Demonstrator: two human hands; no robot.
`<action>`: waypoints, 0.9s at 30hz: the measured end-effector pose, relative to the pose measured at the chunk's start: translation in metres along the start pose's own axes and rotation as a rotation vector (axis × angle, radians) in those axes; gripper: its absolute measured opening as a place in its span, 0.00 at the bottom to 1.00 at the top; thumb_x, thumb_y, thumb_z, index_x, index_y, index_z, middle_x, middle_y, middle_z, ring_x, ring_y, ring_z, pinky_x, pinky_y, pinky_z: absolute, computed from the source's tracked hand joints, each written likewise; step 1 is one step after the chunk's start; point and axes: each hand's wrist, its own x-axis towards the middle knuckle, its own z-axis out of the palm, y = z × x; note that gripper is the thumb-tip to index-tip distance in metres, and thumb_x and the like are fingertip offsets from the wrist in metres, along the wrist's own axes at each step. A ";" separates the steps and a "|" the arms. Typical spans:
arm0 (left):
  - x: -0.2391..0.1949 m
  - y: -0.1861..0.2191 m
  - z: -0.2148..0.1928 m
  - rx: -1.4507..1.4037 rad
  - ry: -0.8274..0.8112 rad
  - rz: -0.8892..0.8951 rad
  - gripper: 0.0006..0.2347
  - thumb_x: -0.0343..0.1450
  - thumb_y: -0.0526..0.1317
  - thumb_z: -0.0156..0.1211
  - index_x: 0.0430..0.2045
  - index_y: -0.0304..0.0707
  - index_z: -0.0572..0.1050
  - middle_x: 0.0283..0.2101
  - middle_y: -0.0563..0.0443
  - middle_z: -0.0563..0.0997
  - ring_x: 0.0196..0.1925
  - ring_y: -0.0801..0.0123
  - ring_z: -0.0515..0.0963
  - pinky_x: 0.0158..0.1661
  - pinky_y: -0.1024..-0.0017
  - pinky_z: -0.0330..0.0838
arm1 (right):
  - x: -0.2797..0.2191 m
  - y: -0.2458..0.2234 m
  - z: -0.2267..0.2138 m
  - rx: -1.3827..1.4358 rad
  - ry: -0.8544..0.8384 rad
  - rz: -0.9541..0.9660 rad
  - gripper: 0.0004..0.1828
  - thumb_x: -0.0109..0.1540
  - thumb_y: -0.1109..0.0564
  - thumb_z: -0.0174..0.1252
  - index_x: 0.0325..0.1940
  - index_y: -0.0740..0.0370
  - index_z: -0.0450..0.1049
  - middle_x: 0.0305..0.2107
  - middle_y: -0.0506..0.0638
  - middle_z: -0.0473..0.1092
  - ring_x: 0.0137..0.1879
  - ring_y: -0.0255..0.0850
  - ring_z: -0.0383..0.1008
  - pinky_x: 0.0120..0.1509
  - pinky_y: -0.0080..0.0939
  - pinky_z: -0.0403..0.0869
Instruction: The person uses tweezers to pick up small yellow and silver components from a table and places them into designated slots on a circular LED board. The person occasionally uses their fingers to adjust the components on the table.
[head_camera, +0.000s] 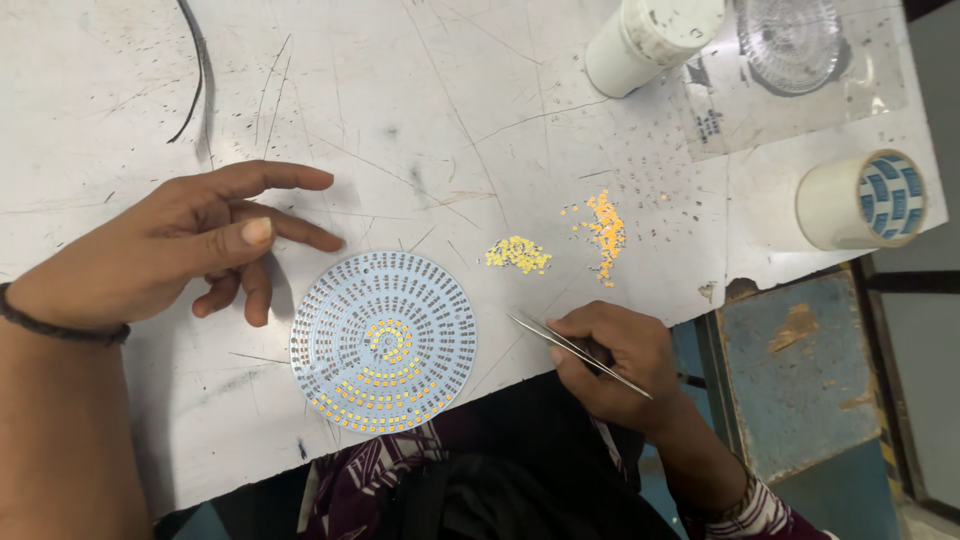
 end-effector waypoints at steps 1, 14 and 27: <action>-0.001 0.000 0.001 0.010 0.009 -0.011 0.29 0.69 0.53 0.52 0.65 0.40 0.65 0.45 0.41 0.85 0.17 0.73 0.83 0.11 0.80 0.65 | -0.001 0.002 0.000 0.013 0.006 -0.028 0.07 0.58 0.62 0.64 0.39 0.67 0.79 0.27 0.50 0.76 0.25 0.32 0.72 0.28 0.30 0.69; 0.006 -0.003 0.005 -0.019 -0.099 0.036 0.31 0.69 0.54 0.53 0.67 0.39 0.64 0.45 0.39 0.85 0.17 0.75 0.84 0.10 0.81 0.65 | 0.007 0.028 -0.012 0.031 0.131 -0.001 0.11 0.59 0.61 0.65 0.43 0.70 0.80 0.25 0.49 0.74 0.27 0.30 0.71 0.31 0.29 0.67; 0.006 0.005 0.009 0.005 -0.112 0.062 0.30 0.68 0.51 0.54 0.66 0.40 0.64 0.48 0.40 0.84 0.20 0.73 0.86 0.12 0.82 0.69 | 0.004 0.030 -0.015 -0.004 0.142 -0.067 0.10 0.61 0.60 0.64 0.43 0.69 0.79 0.27 0.51 0.74 0.29 0.33 0.72 0.32 0.31 0.68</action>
